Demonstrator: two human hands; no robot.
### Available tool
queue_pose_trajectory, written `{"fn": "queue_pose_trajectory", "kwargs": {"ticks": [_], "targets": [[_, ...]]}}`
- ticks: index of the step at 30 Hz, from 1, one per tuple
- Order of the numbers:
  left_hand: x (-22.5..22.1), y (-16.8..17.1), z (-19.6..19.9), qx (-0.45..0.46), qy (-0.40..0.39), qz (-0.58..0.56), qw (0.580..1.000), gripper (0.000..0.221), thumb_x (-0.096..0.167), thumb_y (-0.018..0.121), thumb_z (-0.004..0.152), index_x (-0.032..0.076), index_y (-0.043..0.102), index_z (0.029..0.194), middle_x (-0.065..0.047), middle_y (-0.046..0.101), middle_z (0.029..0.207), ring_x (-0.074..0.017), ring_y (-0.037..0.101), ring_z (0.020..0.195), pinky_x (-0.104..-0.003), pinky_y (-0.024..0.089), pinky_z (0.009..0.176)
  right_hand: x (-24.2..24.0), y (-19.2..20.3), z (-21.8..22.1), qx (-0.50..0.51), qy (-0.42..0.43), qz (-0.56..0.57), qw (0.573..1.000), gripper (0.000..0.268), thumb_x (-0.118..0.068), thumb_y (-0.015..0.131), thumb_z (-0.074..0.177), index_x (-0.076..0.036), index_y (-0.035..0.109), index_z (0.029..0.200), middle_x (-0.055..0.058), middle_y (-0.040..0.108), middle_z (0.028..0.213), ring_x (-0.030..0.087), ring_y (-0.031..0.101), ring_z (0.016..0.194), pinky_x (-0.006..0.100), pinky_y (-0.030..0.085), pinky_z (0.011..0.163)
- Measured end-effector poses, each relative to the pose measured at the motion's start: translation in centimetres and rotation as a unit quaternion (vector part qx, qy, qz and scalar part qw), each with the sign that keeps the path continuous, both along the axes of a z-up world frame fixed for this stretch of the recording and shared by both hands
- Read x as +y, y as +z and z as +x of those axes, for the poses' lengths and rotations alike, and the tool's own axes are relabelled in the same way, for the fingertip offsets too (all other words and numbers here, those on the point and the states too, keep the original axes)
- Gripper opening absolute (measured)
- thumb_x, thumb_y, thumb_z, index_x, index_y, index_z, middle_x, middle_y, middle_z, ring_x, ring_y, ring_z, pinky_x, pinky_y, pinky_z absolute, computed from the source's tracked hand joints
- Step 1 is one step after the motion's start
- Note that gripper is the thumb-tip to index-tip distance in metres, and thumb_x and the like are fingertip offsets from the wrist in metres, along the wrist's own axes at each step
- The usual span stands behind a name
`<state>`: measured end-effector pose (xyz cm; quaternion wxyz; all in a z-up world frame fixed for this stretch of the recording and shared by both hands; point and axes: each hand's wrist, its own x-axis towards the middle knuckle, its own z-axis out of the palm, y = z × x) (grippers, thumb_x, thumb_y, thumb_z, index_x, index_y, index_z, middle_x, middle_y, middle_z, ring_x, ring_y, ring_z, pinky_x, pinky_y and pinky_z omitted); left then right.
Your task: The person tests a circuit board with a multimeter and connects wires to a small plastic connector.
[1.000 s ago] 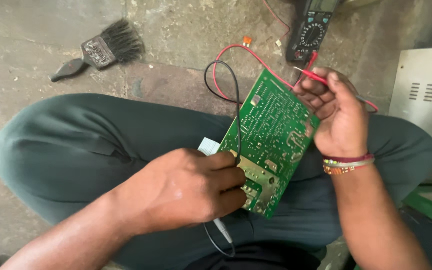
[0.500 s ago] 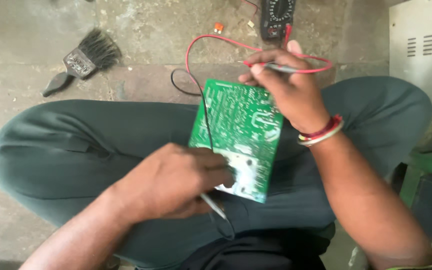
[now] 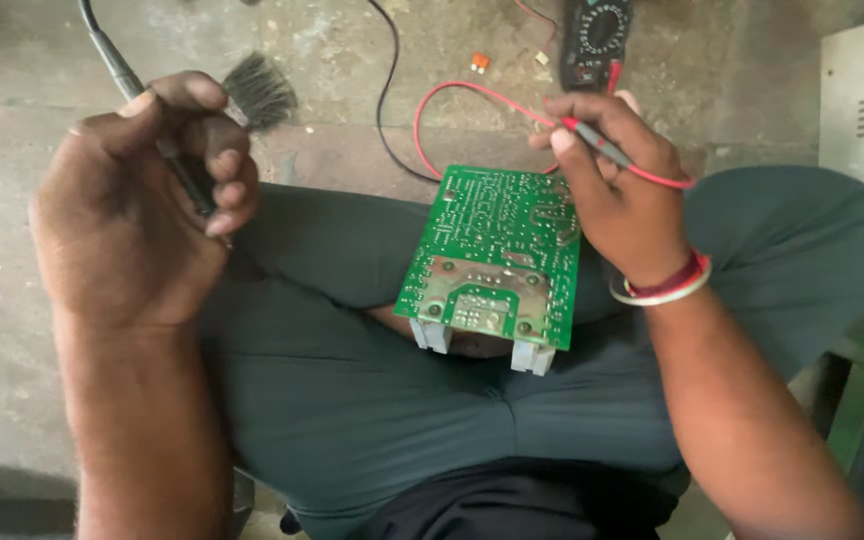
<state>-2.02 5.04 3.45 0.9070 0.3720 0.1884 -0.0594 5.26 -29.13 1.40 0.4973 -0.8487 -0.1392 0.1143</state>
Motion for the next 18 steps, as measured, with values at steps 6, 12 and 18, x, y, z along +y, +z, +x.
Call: {"fn": "queue_pose_trajectory", "kwargs": {"ticks": [6, 12, 18], "targets": [[-3.2, 0.3, -0.4, -0.063, -0.156, 0.130, 0.977, 0.028, 0.018, 0.056, 0.102, -0.003, 0.066, 0.118, -0.009, 0.068, 0.101, -0.0194, 0.065, 0.096, -0.035, 0.052, 0.087, 0.6, 1.5, -0.9, 0.064, 0.093, 0.044, 0.993, 0.025, -0.012, 0.061, 0.109, 0.002, 0.063, 0.130, 0.009, 0.075, 0.111, 0.015, 0.074, 0.104, 0.028, 0.055, 0.099], [-5.0, 0.1, 0.2, -0.007, -0.350, 0.184, 0.918, 0.029, 0.015, 0.069, 0.095, 0.007, 0.076, 0.121, -0.004, 0.068, 0.099, -0.0133, 0.076, 0.083, -0.030, 0.064, 0.071, -0.7, 3.8, -2.5, 0.233, 0.106, 0.099, 0.961, 0.033, -0.016, 0.062, 0.103, 0.002, 0.070, 0.129, 0.011, 0.077, 0.099, 0.017, 0.074, 0.090, 0.030, 0.060, 0.085], [-4.4, -1.2, 1.5, -0.048, -0.405, 0.141, 0.902, 0.023, 0.006, 0.076, 0.087, 0.002, 0.079, 0.109, -0.007, 0.081, 0.098, -0.0112, 0.074, 0.084, -0.027, 0.062, 0.071, 0.0, 3.4, -4.3, 0.107, 0.156, -0.012, 0.982, 0.018, -0.012, 0.071, 0.091, 0.001, 0.074, 0.104, 0.013, 0.076, 0.102, 0.022, 0.074, 0.093, 0.035, 0.058, 0.084]]}}
